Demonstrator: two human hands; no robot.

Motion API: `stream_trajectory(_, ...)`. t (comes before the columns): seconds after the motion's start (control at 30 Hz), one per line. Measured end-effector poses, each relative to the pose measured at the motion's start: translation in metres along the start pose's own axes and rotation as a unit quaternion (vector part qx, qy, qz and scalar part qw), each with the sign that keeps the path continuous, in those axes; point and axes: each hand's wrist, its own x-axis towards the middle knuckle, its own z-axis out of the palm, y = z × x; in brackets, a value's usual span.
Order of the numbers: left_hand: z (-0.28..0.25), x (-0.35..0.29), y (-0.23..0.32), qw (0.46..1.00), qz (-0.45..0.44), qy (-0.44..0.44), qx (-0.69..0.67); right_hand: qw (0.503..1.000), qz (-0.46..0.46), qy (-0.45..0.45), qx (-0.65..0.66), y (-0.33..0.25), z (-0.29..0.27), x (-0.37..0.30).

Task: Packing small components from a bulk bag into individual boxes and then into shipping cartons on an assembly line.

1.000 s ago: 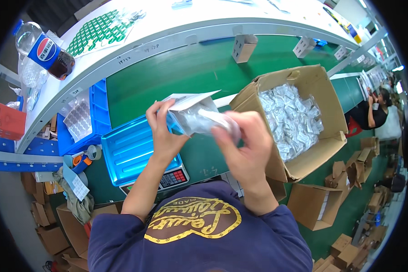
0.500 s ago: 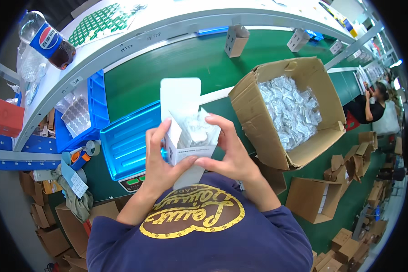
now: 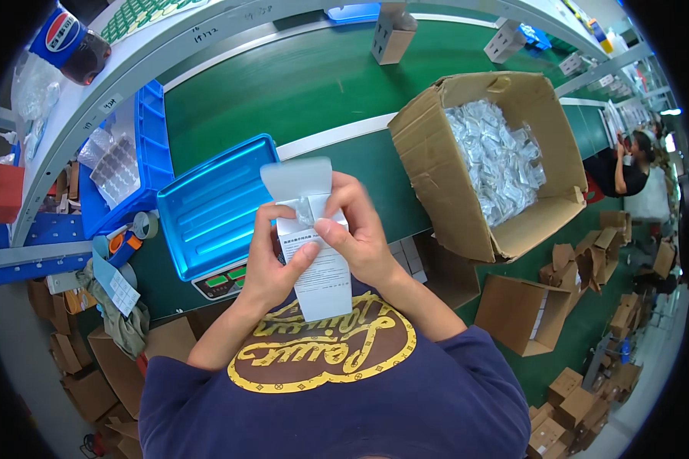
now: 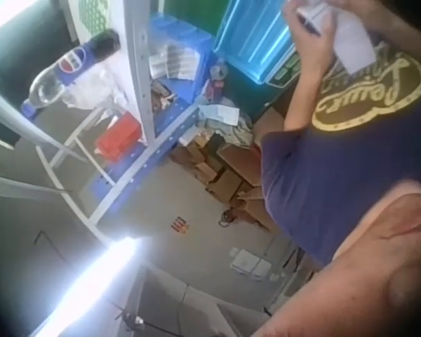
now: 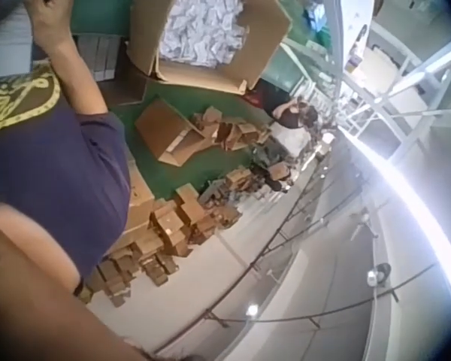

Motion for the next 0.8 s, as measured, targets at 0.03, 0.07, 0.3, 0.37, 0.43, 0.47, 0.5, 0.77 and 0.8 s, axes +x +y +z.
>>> stream_trajectory(0.03,0.000,0.001,0.001,0.999,-0.034,-0.008,-0.031,0.995,-0.029,0.035,0.086,0.000,0.003,0.002)
stream_trajectory(0.07,-0.001,-0.001,0.002,0.999,-0.040,-0.017,-0.009,0.995,-0.029,0.032,0.086,0.002,0.002,0.003)
stream_trajectory(0.3,0.006,0.000,-0.010,0.997,0.070,-0.006,-0.032,0.983,0.033,-0.108,-0.145,-0.016,-0.014,0.020)
stream_trajectory(0.37,0.010,-0.001,-0.018,0.977,0.188,0.048,-0.089,0.996,0.047,-0.060,-0.041,-0.015,-0.006,0.020)
stream_trajectory(0.43,0.005,0.000,-0.013,0.979,0.191,0.035,-0.054,0.995,0.058,-0.074,-0.039,-0.014,-0.010,0.017)
stream_trajectory(0.47,0.004,-0.001,-0.014,0.983,0.164,0.022,-0.076,0.993,0.067,-0.089,-0.035,-0.012,-0.013,0.015)
stream_trajectory(0.5,0.004,-0.003,-0.014,0.986,0.136,0.009,-0.099,0.993,0.071,-0.093,-0.034,-0.010,-0.016,0.013)
stream_trajectory(0.77,-0.003,-0.008,-0.032,0.991,0.112,-0.001,-0.075,0.960,0.026,-0.245,-0.135,0.011,-0.038,0.014)
stream_trajectory(0.8,-0.003,-0.008,-0.031,0.992,0.104,0.023,-0.066,0.959,0.026,-0.248,-0.131,0.015,-0.032,0.011)
